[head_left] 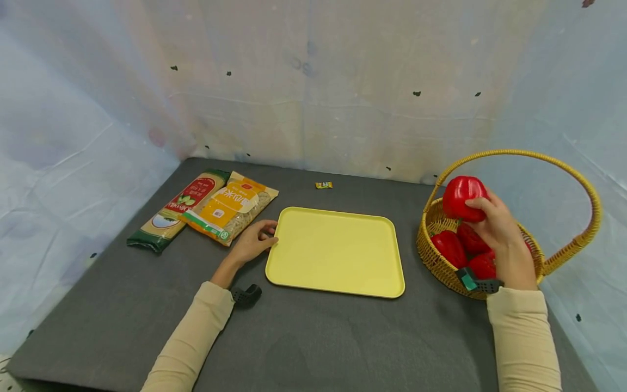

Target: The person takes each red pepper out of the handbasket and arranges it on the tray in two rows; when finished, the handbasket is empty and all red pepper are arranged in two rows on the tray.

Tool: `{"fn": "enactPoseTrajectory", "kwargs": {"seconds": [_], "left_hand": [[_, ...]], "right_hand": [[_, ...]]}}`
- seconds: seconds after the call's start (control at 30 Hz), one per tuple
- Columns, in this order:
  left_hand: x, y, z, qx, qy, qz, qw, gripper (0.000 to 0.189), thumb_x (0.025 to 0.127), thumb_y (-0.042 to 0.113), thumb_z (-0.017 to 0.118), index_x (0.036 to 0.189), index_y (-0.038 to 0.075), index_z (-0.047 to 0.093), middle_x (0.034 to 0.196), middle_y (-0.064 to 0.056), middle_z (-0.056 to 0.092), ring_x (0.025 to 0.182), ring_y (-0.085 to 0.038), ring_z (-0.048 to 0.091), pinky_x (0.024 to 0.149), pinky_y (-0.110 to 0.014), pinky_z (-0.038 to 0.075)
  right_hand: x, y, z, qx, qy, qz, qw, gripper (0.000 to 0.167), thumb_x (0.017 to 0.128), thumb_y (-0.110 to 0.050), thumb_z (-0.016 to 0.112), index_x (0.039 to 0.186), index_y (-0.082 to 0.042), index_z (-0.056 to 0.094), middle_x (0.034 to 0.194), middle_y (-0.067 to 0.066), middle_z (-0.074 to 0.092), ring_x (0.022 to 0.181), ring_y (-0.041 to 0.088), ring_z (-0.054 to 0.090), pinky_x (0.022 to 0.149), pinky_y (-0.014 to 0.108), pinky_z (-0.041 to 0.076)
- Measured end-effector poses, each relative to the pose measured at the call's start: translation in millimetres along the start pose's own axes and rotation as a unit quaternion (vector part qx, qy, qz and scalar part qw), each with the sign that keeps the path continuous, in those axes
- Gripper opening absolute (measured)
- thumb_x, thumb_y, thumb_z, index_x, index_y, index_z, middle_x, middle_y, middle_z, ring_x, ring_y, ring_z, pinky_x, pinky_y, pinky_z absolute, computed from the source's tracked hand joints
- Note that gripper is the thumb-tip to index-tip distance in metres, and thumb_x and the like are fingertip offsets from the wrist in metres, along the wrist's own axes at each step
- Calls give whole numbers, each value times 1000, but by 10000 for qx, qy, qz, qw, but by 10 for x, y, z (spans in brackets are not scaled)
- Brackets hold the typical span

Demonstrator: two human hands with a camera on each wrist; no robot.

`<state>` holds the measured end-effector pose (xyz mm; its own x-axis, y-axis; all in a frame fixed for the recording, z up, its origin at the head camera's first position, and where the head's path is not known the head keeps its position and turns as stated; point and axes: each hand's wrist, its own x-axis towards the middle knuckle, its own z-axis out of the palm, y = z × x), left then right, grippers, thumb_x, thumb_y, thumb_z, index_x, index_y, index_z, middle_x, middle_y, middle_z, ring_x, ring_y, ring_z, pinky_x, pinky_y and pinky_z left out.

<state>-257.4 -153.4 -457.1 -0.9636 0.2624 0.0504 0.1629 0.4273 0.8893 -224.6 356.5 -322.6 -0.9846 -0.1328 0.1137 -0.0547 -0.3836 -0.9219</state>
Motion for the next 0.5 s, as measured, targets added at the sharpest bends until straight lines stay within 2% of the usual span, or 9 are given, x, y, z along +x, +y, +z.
{"fn": "enactPoseTrajectory", "kwargs": {"seconds": [0.1, 0.23, 0.37, 0.5], "left_hand": [[-1, 5, 0, 3, -23, -3, 10000, 45, 89, 9, 63, 131, 2, 49, 109, -17, 54, 78, -22, 58, 64, -29, 53], [-4, 14, -1, 0, -33, -12, 10000, 45, 89, 10, 62, 131, 2, 49, 109, -17, 54, 78, -22, 58, 64, -30, 53], [0, 15, 0, -7, -27, -32, 10000, 45, 89, 10, 63, 131, 3, 49, 108, -16, 55, 77, -21, 58, 63, -30, 53], [2, 16, 2, 4, -13, -43, 10000, 45, 89, 10, 63, 131, 3, 50, 108, -16, 55, 76, -21, 58, 64, -30, 53]], "right_hand": [[-16, -14, 74, -571, 109, -32, 9983, 38, 91, -1, 51, 124, -14, 40, 119, 0, 46, 100, 12, 51, 75, 23, 52], [-45, -18, 186, -1333, 195, 64, 9909, 39, 90, -3, 55, 122, -17, 38, 117, 0, 44, 99, 12, 49, 72, 20, 53], [-53, 8, 313, -2040, 142, -14, 9789, 40, 89, -3, 58, 122, -17, 40, 114, 0, 46, 98, 12, 49, 70, 19, 53], [-26, 47, 456, -2593, -22, -301, 9653, 46, 87, -2, 61, 128, -15, 43, 114, -1, 50, 98, 12, 51, 71, 18, 52]]}}
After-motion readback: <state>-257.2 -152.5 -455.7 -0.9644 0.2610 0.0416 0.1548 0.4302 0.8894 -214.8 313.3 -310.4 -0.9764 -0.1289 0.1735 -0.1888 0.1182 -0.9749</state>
